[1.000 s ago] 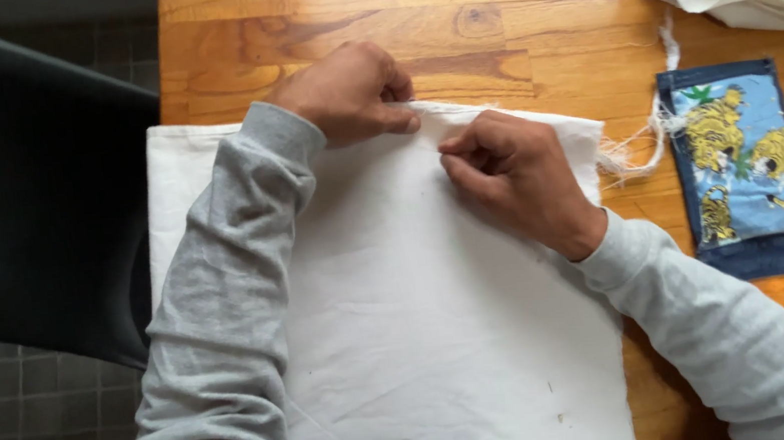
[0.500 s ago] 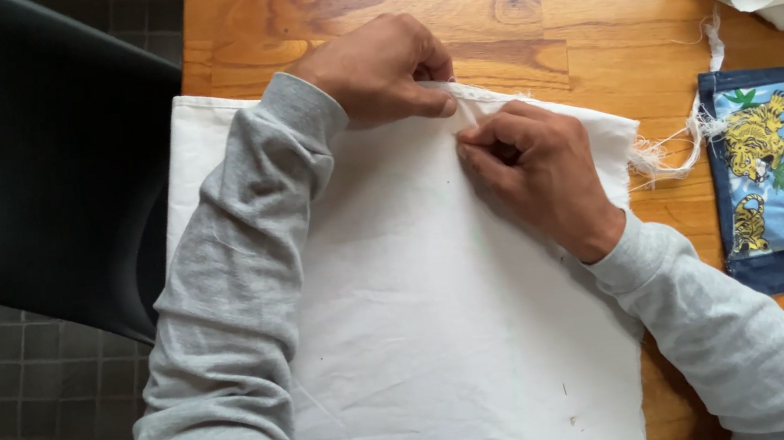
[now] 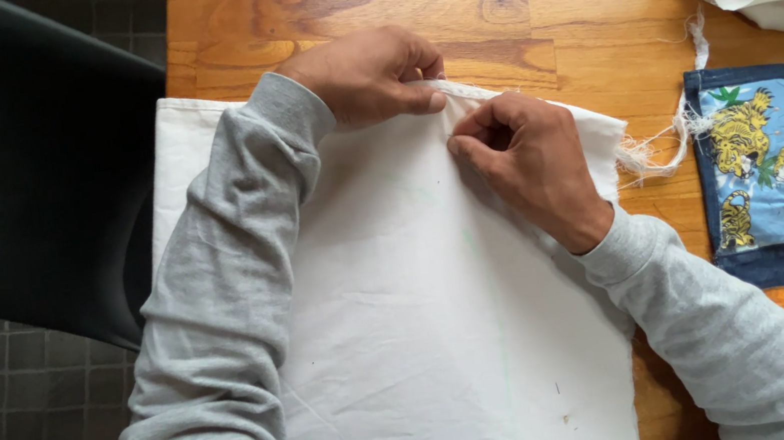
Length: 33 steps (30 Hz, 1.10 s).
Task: The person smooths a large piece of white fabric on a wooden table, folds the edges, and then uses blue-handled scissors to cut along the folded edge.
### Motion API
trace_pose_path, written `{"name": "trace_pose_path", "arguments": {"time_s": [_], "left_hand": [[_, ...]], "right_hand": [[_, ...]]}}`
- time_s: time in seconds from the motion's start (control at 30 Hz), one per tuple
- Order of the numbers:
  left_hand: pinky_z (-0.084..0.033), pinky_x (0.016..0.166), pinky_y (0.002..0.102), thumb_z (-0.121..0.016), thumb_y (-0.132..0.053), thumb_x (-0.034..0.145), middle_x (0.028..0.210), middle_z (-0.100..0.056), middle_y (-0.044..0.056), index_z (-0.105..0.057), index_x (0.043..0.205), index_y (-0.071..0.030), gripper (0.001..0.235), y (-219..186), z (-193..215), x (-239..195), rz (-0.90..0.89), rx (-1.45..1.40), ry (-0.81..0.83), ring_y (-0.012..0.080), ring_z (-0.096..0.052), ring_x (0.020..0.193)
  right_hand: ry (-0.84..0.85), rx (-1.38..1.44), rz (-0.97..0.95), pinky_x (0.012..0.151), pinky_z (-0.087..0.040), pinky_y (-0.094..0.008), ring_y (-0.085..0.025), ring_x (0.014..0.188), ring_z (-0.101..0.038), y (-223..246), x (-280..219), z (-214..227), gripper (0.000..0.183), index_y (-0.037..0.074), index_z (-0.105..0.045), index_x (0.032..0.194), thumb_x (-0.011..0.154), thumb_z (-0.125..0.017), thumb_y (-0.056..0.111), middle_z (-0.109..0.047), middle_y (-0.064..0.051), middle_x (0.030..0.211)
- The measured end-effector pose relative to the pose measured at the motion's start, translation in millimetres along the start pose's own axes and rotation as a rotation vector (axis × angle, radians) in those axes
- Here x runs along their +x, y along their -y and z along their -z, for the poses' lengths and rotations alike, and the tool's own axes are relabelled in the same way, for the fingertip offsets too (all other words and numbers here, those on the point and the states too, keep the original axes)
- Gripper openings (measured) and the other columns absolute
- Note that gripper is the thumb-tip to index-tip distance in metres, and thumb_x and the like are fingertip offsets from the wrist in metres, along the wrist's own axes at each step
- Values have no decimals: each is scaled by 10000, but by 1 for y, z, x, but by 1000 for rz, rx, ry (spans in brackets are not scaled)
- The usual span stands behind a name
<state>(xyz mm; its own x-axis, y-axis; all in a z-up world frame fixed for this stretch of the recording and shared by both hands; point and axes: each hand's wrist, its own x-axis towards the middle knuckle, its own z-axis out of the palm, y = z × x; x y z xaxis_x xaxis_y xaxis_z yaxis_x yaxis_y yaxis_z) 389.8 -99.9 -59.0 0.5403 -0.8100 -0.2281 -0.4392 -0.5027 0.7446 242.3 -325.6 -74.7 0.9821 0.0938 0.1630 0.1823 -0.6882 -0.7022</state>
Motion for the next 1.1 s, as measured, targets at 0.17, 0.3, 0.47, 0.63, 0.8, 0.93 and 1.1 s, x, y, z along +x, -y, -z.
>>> {"name": "trace_pose_path", "arguments": {"time_s": [0.17,0.3,0.47,0.63,0.8,0.93,1.1], "left_hand": [[-375,683,419,-732,-356,1128,792,-530,-43,-649,929,-173,283,9,-4,6,33,35,6,163,-456,751],[-416,659,310,-864,-312,1070,810,-652,-103,-720,1073,-214,174,10,-3,3,101,-176,-35,86,-523,730],[-393,618,329,-828,-382,1100,885,-698,-90,-727,1157,-232,190,12,-2,4,152,-183,3,97,-490,717],[-470,794,386,-748,-445,1101,1027,-777,-59,-725,1210,-281,199,-6,0,-5,225,-8,-11,153,-600,864],[-419,660,328,-794,-397,1110,908,-726,-92,-745,1178,-236,181,14,-4,6,179,-157,-20,93,-538,757],[-376,647,282,-818,-322,1134,856,-647,-107,-712,1112,-201,163,34,-11,12,17,-261,2,59,-478,748],[-226,445,312,-729,-337,1182,773,-580,-101,-660,1149,-207,151,15,-4,2,79,-379,88,75,-331,578]], "right_hand": [[40,-75,-13,704,-504,-357,-129,720,-636,-2,3,1,97,160,-803,878,958,-858,157,-770,34,820],[19,-66,-6,719,-511,-366,-146,739,-654,-6,1,-2,89,149,-824,909,970,-886,169,-789,20,851],[8,-59,78,754,-499,-388,-195,771,-641,-11,3,-5,76,135,-814,952,993,-877,151,-753,-9,871],[16,-79,44,723,-512,-383,-171,746,-664,-7,3,-1,95,139,-813,906,973,-878,159,-787,10,848],[23,-64,12,710,-515,-364,-145,739,-669,-9,5,-2,87,156,-842,890,949,-907,162,-799,24,837],[-1,-1,39,723,-509,-354,-141,754,-654,-13,4,-7,103,153,-828,897,942,-920,136,-778,20,841],[17,-18,54,704,-492,-373,-158,742,-640,-15,6,-4,69,154,-841,915,935,-906,142,-767,18,825]]}}
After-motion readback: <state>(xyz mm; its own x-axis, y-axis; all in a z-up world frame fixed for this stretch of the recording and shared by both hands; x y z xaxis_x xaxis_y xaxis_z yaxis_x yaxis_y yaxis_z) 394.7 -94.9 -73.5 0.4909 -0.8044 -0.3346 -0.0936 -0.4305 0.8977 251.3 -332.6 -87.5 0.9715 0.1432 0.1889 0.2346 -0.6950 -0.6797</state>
